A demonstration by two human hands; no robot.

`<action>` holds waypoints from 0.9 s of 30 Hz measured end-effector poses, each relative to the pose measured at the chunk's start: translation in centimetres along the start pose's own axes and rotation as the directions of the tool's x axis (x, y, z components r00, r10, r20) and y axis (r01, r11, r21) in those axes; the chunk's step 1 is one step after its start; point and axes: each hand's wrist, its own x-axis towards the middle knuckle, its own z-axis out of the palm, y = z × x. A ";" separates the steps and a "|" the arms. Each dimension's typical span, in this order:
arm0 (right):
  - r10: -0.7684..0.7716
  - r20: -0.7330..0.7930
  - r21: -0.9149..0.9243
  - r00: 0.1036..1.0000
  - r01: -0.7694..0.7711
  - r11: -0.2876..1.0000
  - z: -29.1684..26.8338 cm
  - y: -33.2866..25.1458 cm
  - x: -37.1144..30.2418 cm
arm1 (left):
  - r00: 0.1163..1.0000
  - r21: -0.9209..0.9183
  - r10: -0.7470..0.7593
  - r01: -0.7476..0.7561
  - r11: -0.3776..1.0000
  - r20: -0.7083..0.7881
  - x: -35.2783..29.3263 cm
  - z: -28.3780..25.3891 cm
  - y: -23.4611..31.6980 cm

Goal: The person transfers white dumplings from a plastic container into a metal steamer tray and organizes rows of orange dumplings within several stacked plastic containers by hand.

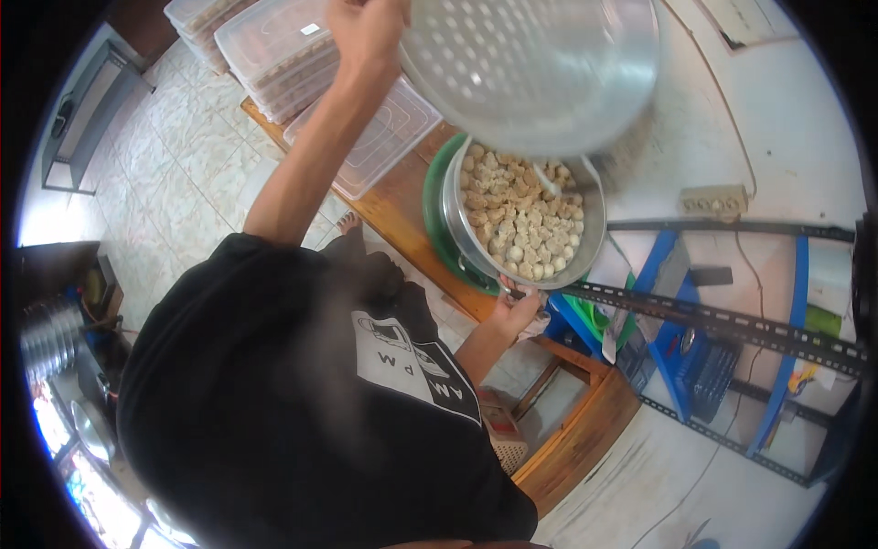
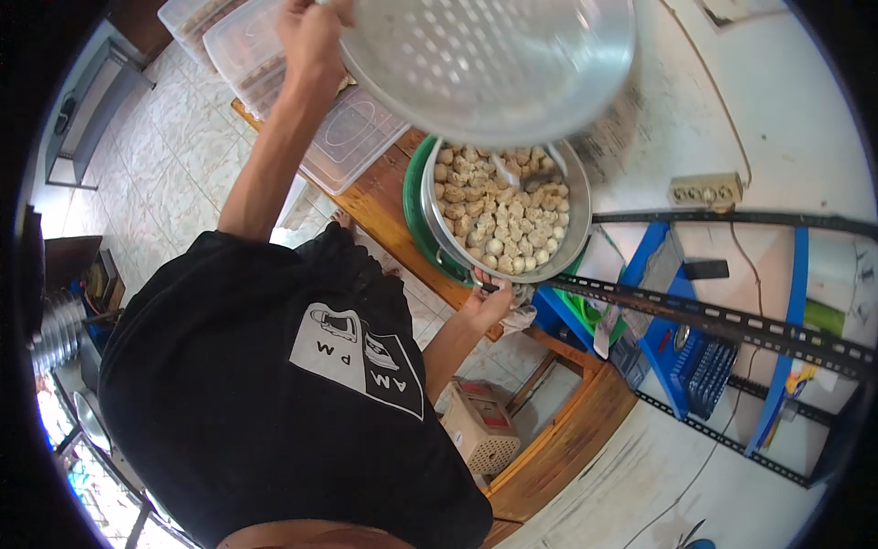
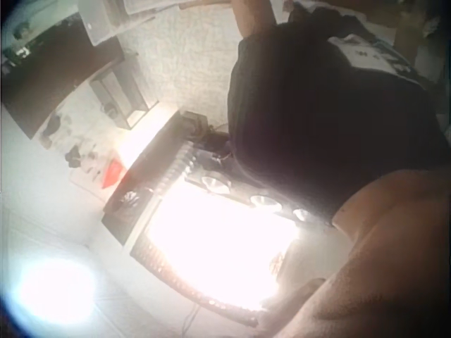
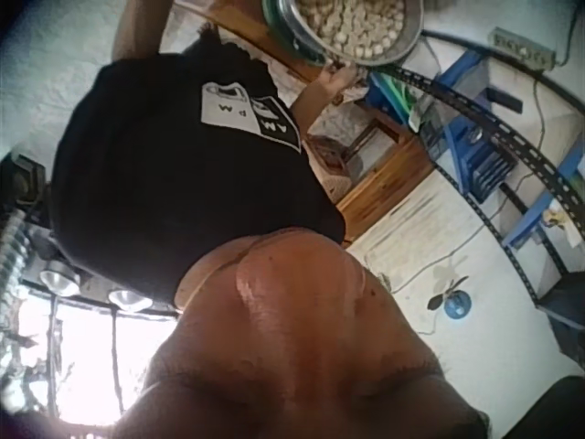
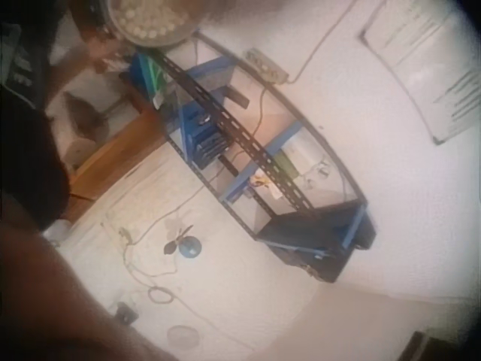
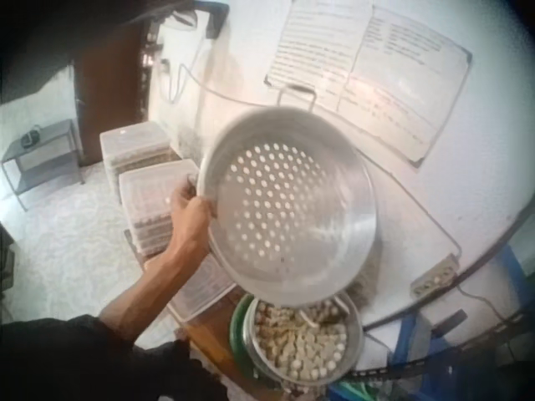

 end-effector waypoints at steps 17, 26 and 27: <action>-0.040 0.048 -0.163 0.998 0.047 0.986 -5.2 4.3 1.9 | 0.606 0.094 -0.763 0.766 0.636 0.224 -16.6 3.6 -19.2; 0.010 0.087 -0.157 0.996 0.004 0.988 -2.0 2.3 -0.5 | 0.586 0.266 -0.779 0.732 0.627 0.224 -16.7 3.0 -20.4; -0.007 0.116 -0.194 0.993 0.029 0.981 -2.2 2.5 -0.4 | 0.574 0.305 -0.785 0.723 0.620 0.236 -16.6 2.5 -20.4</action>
